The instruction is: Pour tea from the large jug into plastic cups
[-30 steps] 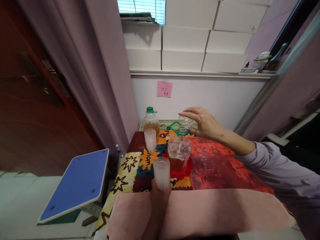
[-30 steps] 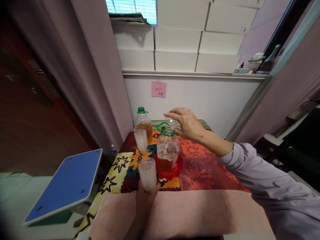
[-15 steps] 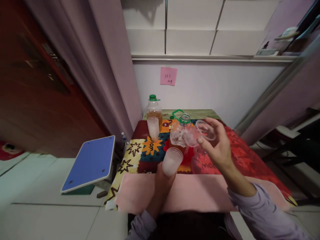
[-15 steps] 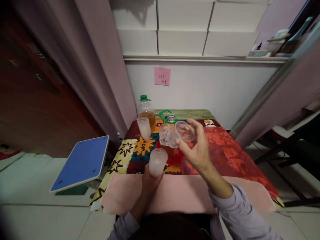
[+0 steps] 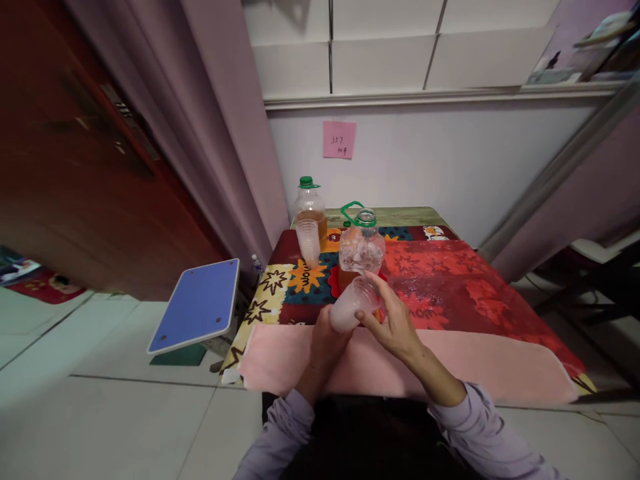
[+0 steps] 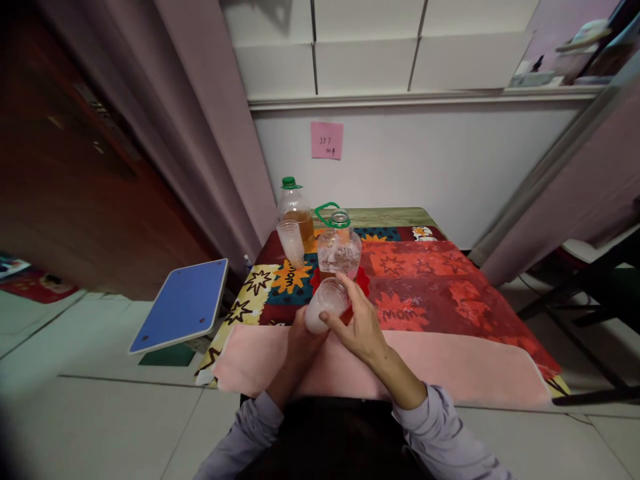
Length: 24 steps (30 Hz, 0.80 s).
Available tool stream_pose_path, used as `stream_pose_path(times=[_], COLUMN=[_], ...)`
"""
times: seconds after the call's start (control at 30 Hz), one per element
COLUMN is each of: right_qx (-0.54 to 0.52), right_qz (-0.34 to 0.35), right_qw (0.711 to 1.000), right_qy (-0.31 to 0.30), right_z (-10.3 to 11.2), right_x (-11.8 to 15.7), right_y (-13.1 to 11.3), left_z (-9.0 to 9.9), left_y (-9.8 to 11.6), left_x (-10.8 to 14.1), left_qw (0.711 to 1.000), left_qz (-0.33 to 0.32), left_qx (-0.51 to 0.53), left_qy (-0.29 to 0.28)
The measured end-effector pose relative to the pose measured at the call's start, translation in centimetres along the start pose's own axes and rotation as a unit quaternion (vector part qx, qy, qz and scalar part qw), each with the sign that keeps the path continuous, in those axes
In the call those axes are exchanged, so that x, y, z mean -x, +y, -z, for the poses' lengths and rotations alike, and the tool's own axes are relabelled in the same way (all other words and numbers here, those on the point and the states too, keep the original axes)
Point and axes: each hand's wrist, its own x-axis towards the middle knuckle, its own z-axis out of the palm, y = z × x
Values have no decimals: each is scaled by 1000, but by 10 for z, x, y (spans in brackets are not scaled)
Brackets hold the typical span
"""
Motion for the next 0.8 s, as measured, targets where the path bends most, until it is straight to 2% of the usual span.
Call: stream_pose_path(times=[0.23, 0.37, 0.5, 0.67, 0.8], right_qx=[-27, -25, -26, -24, -33], right_qz=[16, -6, -17, -16, -15], right_qw=[996, 997, 995, 994, 994], right_qy=[84, 73, 91, 106, 104], right_z=[-5, -8, -10, -12, -11], right_x=[16, 21, 28, 35, 40], right_y=[5, 4, 6, 7, 8], left_z=[-1, -5, -9, -8, -10], left_y=[-3, -9, -12, -15, -15], left_x=[1, 3, 6, 5, 8], left_qw=[998, 996, 993, 989, 990], left_qz=[-48, -76, -105, -140, -135], left_qx=[-46, -55, -55, -32, -8], left_qy=[-9, 5, 8, -26, -50])
